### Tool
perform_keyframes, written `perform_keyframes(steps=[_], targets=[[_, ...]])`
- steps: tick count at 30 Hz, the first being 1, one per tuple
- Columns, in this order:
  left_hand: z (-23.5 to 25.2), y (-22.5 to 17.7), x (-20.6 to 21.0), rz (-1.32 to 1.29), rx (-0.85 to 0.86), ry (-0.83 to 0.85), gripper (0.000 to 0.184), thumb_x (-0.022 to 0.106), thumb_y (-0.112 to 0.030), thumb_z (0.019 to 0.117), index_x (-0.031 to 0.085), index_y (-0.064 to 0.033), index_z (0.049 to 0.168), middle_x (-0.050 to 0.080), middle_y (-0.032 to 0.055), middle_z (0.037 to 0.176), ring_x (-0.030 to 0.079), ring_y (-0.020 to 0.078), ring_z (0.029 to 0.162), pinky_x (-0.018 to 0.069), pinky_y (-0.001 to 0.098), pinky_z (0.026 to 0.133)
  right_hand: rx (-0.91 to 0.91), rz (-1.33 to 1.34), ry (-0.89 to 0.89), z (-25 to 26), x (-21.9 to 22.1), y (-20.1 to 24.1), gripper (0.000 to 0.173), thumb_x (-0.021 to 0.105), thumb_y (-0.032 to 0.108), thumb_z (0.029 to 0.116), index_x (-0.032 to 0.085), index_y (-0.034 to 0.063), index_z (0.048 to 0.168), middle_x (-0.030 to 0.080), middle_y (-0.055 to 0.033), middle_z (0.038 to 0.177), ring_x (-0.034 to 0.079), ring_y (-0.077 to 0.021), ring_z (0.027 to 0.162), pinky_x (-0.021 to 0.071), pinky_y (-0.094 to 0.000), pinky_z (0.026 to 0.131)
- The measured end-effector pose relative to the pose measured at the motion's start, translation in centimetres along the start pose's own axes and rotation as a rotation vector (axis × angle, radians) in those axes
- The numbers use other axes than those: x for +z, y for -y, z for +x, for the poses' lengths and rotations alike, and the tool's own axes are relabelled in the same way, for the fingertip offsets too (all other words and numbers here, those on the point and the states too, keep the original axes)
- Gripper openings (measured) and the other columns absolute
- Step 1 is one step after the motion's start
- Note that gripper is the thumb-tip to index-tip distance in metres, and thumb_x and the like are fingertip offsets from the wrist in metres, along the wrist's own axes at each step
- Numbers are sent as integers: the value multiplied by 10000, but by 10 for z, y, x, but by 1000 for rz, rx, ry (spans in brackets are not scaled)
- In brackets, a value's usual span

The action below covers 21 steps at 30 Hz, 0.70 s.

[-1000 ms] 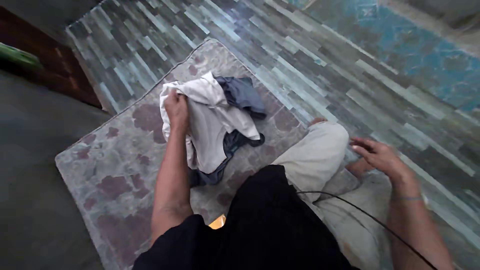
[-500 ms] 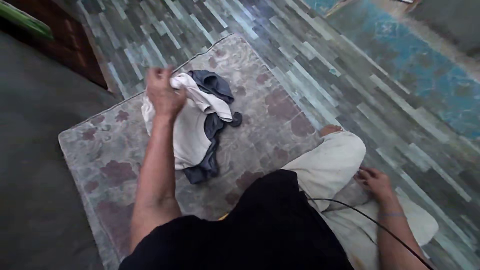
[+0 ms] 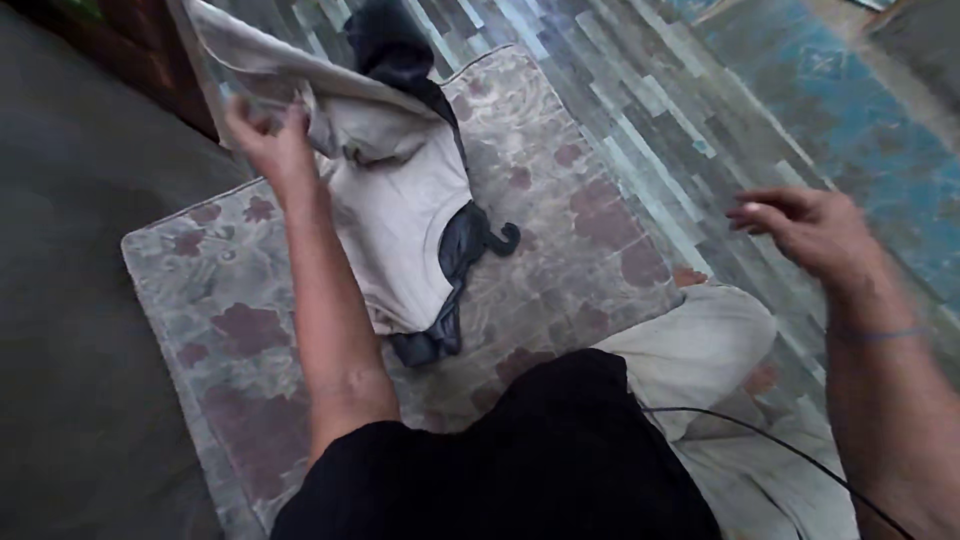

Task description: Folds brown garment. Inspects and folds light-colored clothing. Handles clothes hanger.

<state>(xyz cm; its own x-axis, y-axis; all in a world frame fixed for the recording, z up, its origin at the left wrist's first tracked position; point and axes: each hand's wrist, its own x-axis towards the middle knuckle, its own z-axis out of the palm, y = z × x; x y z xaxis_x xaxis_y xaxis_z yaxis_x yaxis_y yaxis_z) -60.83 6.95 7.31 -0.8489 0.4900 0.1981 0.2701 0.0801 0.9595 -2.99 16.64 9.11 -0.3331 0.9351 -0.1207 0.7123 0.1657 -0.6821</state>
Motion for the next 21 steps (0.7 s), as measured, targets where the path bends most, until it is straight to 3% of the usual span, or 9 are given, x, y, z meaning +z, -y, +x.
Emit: perform_keyframes(steps=[2,4,6,8,10,12,16,19,21], targets=[[-24,2,-13,63,71,-79,733,648,-222,948,300,82,1517,469,271,1438,559,257,1223,503,322,986,-98,8,62,23,26,32,320,517,153,1071,615,-31,1313,703,-206,1143,702,-263,969,564,-449,904],[-69,3,-8,312,232,99,590,625,-240,974,463,171,1365,547,346,1335,581,362,1202,475,421,1032,-171,55,148,37,59,52,298,529,154,1066,634,-14,1288,718,-173,1100,709,-221,933,579,-421,881],[-98,15,18,574,330,385,512,687,-339,938,642,62,1252,607,313,1264,597,447,1170,481,593,967,-200,98,269,46,94,67,287,537,151,1064,651,0,1280,729,-152,1076,718,-207,922,587,-417,873],[-105,34,49,786,350,617,538,762,-365,885,665,-6,1274,568,323,1306,537,540,1207,446,721,880,-199,100,400,44,125,80,279,529,136,1067,653,6,1280,728,-146,1072,713,-210,921,581,-412,871],[-97,48,77,955,376,762,495,783,-307,878,666,15,1234,532,352,1324,496,579,1228,432,746,856,-205,78,494,39,147,91,278,536,135,1064,661,11,1279,725,-156,1061,708,-225,919,571,-429,884],[-87,53,93,1024,405,858,356,700,-220,961,662,32,1209,535,356,1318,503,580,1224,432,742,855,-207,64,547,34,161,98,278,534,144,1066,672,24,1276,726,-152,1043,706,-226,906,565,-437,885],[-89,28,84,745,393,836,287,587,-186,1021,662,73,1117,635,293,1158,629,478,1096,480,668,922,-159,124,509,34,185,107,320,564,230,1063,675,5,1262,727,-155,1064,698,-234,938,547,-449,909],[-102,-2,58,548,579,615,372,560,-250,1037,663,86,916,650,253,899,665,399,852,524,563,780,-143,281,522,32,198,127,567,726,268,965,548,-1,1431,666,-189,1282,679,-255,1111,538,-432,999],[-107,-18,45,480,711,471,395,544,-224,1047,641,76,808,623,222,775,636,345,714,511,489,675,-151,475,536,14,197,150,568,714,205,967,512,18,1464,651,-170,1304,694,-210,1053,585,-370,889]])
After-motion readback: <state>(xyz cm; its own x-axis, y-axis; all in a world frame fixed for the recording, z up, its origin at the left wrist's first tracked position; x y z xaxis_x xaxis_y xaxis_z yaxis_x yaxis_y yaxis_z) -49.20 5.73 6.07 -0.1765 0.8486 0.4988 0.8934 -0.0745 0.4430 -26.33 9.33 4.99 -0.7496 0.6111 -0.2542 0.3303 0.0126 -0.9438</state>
